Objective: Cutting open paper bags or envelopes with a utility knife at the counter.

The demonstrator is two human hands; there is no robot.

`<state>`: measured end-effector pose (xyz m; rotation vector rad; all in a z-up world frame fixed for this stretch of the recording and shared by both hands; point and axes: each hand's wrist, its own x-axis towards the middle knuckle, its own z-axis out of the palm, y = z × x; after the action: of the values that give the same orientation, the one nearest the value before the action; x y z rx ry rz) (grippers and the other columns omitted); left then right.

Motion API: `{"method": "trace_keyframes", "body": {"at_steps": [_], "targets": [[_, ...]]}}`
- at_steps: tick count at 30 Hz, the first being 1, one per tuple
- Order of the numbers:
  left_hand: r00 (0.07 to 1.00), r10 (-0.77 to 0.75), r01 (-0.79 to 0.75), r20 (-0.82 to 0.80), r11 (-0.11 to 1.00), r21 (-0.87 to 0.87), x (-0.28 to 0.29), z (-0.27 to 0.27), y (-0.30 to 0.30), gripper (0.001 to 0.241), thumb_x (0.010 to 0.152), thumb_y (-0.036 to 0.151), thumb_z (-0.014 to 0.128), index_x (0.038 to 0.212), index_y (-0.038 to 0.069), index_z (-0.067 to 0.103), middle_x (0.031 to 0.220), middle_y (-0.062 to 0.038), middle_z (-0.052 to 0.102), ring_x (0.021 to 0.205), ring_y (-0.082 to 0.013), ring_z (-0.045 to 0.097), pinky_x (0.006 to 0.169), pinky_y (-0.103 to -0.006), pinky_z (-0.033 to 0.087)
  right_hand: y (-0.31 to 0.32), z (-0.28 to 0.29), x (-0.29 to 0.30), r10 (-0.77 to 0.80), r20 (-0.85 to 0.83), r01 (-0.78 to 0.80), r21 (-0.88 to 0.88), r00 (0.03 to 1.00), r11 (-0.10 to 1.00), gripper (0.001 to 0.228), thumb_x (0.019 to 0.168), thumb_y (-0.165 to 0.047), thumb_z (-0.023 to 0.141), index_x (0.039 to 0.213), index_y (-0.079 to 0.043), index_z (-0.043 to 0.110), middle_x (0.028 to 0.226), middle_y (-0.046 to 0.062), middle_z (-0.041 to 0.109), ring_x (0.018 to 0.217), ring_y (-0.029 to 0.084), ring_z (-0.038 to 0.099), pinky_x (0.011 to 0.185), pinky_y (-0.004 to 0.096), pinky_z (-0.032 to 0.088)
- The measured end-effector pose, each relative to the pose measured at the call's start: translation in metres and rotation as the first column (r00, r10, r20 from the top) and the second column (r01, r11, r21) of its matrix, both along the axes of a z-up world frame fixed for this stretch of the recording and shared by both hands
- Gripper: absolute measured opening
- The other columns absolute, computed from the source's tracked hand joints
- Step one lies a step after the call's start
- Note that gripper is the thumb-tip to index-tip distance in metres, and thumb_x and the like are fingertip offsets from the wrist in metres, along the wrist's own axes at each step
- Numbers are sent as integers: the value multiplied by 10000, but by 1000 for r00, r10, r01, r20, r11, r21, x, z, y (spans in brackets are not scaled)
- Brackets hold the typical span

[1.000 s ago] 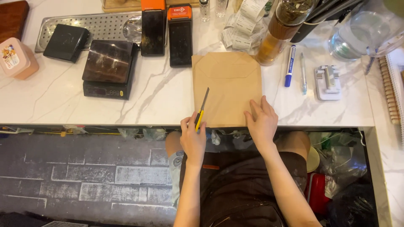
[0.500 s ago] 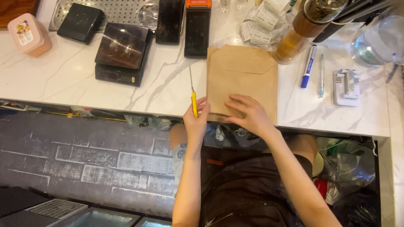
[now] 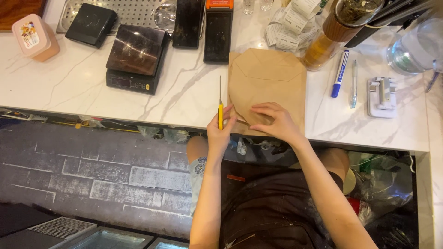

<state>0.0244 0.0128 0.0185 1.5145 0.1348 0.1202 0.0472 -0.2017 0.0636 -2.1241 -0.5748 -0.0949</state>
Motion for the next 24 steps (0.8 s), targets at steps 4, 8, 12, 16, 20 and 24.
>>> {"method": "trace_keyframes", "body": {"at_steps": [4, 8, 12, 16, 20, 24], "targets": [[995, 66, -66, -76, 998, -9, -1, -8, -2, 416, 872, 75, 704, 1288, 61, 713, 1153, 25, 735, 695, -74, 489, 632, -220, 429, 0, -5, 0, -16, 7, 16, 20, 1000, 1000, 524, 754, -262, 895, 1216, -66, 743, 1267, 100, 718, 1177, 273, 662, 1003, 378, 524], [986, 133, -151, 101, 969, 196, -7, 11, -7, 246, 874, 84, 772, 1115, 47, 738, 1106, -7, 697, 871, -75, 644, 685, -235, 488, 1, -9, 0, -53, 4, 53, 6, 999, 999, 494, 754, -259, 896, 1188, -69, 755, 1265, 93, 724, 1168, 272, 664, 990, 375, 530], [947, 191, -290, 257, 854, 433, -7, 25, -11, 300, 789, 132, 876, 1011, 29, 702, 1097, -62, 659, 930, -183, 672, 754, -294, 524, 0, -15, 1, -43, 34, 42, 28, 999, 999, 506, 742, -265, 904, 1181, -64, 752, 1259, 98, 719, 1163, 275, 663, 991, 378, 532], [988, 58, -99, 141, 947, 304, -7, 22, -12, 252, 797, 144, 867, 983, 16, 754, 1005, -59, 732, 917, -153, 714, 780, -280, 549, 0, -18, 1, -37, 73, 36, 23, 997, 999, 503, 742, -264, 908, 1180, -67, 758, 1253, 96, 721, 1153, 273, 662, 995, 385, 530], [997, 55, -46, -45, 983, 180, -6, 27, -14, 253, 817, 143, 852, 998, -6, 755, 941, -65, 788, 886, -122, 712, 803, -264, 559, -1, -16, 0, -43, 34, 41, 50, 999, 998, 504, 743, -263, 904, 1182, -67, 752, 1256, 92, 718, 1147, 271, 661, 978, 375, 537], [999, 32, -30, -17, 993, 116, -3, 13, -11, 300, 840, 111, 822, 1105, -17, 765, 1032, -70, 805, 972, -105, 732, 882, -248, 554, -1, -16, 1, -36, 25, 35, 40, 999, 999, 504, 746, -257, 902, 1186, -66, 749, 1261, 91, 718, 1148, 272, 660, 985, 375, 534]]}}
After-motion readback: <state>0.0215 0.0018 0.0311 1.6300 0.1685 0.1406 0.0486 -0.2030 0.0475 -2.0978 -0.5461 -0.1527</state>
